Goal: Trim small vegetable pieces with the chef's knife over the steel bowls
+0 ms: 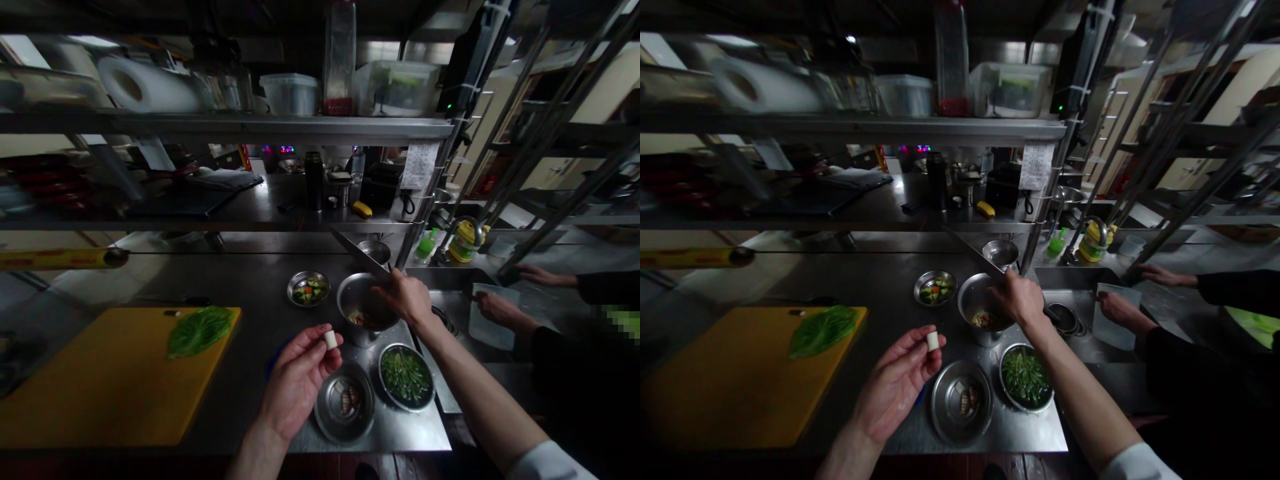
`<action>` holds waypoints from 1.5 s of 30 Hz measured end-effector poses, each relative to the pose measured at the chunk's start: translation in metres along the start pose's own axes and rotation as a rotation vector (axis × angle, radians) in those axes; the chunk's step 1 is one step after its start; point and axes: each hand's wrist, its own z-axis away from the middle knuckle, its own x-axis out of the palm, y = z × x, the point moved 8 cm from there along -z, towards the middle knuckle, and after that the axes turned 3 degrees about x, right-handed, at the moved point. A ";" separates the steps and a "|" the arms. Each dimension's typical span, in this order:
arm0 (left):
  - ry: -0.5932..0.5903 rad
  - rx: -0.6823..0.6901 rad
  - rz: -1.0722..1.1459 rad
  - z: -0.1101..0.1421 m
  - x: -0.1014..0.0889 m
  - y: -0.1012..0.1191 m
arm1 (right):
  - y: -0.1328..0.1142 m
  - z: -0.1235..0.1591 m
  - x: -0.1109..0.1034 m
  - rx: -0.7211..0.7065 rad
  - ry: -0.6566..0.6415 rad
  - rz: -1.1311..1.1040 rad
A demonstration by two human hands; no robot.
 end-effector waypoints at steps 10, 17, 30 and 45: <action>0.016 0.075 -0.054 -0.002 0.004 0.004 | -0.070 0.105 0.021 -0.031 -0.710 -1.224; -0.042 0.104 -0.111 0.001 0.016 0.004 | -0.093 0.134 0.003 -0.146 -0.546 -1.393; -0.070 0.128 -0.175 0.009 0.025 0.009 | -0.086 0.139 0.005 -0.133 -0.462 -1.233; -0.044 0.155 -0.208 0.012 0.025 0.006 | -0.075 0.143 0.010 -0.108 -0.342 -1.033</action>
